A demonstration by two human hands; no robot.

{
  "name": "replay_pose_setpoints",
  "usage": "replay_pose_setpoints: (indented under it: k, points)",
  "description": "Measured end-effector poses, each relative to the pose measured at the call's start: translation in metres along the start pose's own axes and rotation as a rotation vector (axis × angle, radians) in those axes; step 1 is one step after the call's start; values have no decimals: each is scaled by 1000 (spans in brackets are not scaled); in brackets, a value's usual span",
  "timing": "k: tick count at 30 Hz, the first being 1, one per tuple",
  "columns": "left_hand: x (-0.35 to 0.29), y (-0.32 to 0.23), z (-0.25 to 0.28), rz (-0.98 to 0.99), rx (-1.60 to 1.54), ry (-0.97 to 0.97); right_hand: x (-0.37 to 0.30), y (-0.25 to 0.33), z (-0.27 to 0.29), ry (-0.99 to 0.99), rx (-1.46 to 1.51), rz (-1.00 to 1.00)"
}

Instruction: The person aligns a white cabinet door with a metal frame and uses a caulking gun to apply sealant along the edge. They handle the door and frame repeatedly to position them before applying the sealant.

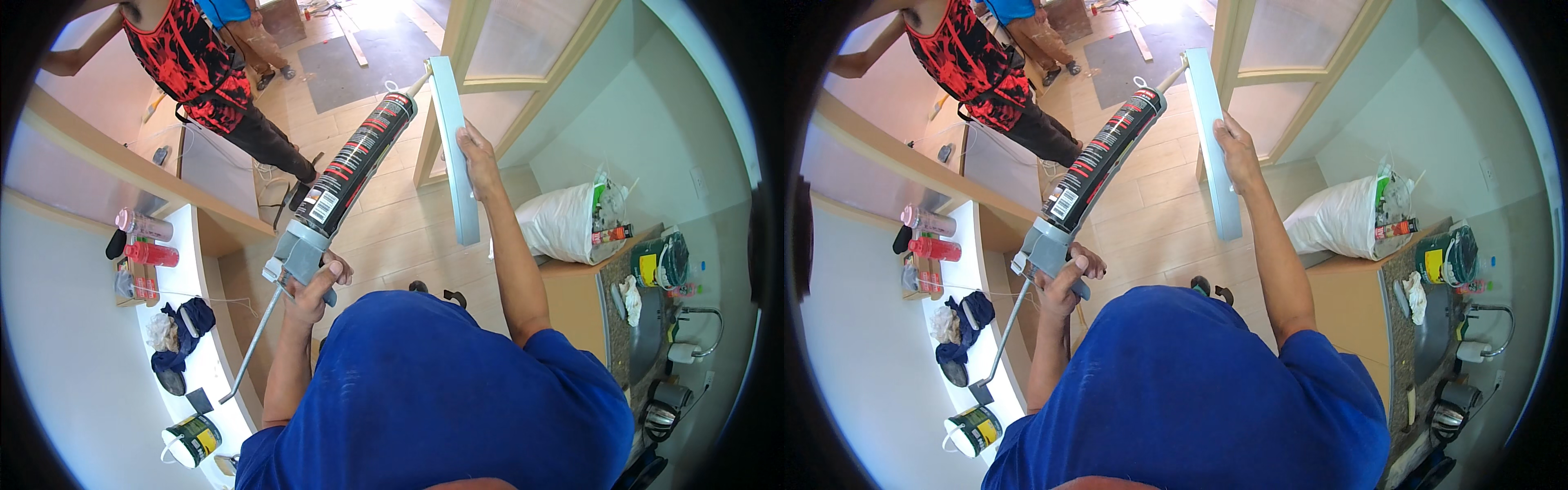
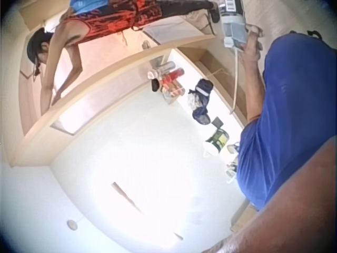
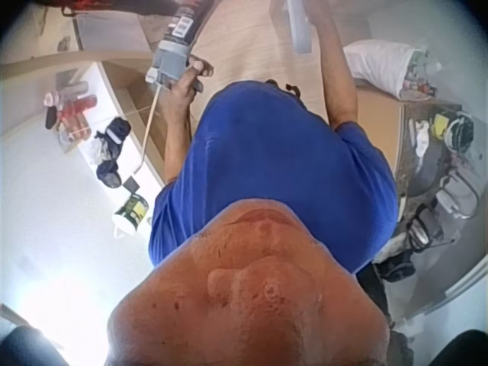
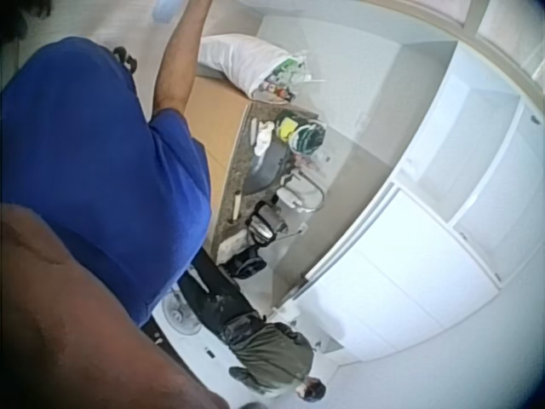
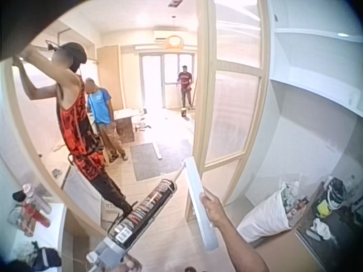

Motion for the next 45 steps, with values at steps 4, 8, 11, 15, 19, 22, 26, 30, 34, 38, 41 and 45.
replay_pose_setpoints:
  k: [4,8,11,15,19,22,26,30,34,38,41,45]
  points:
    - [0,2,-2,26,-8,-34,0,-3,0,3,6,-22]
    - [4,5,-2,-5,-50,-48,-4,3,-5,21,34,-37]
    - [4,9,1,-3,-62,-52,-2,0,-5,9,23,-40]
    - [1,5,1,38,-8,-56,0,0,-6,20,-1,-59]
    - [-2,8,6,32,13,-48,-5,16,-17,12,-34,-99]
    - [-3,10,6,30,28,-50,-2,19,-19,3,-23,-108]
    - [-4,12,5,34,6,-61,4,22,-18,26,-49,-103]
    - [-4,9,4,34,-3,-67,7,21,-20,9,-49,-125]
    - [-1,8,2,21,-9,-85,8,20,-22,44,-19,-114]
    - [1,12,6,5,-65,-86,9,18,-23,49,-43,-103]
    - [-4,10,6,21,-65,-91,12,16,-24,40,-65,-72]
    - [-12,10,8,32,-45,-98,13,18,-27,20,-62,-84]
Point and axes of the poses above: each hand's wrist, its own x-axis towards the middle knuckle, its own z-axis out of the back of the hand, y = z × x, the point moved 2 cm from there along x, towards the middle knuckle, and after that the axes turned 10 degrees about -z, right-handed, at the moved point
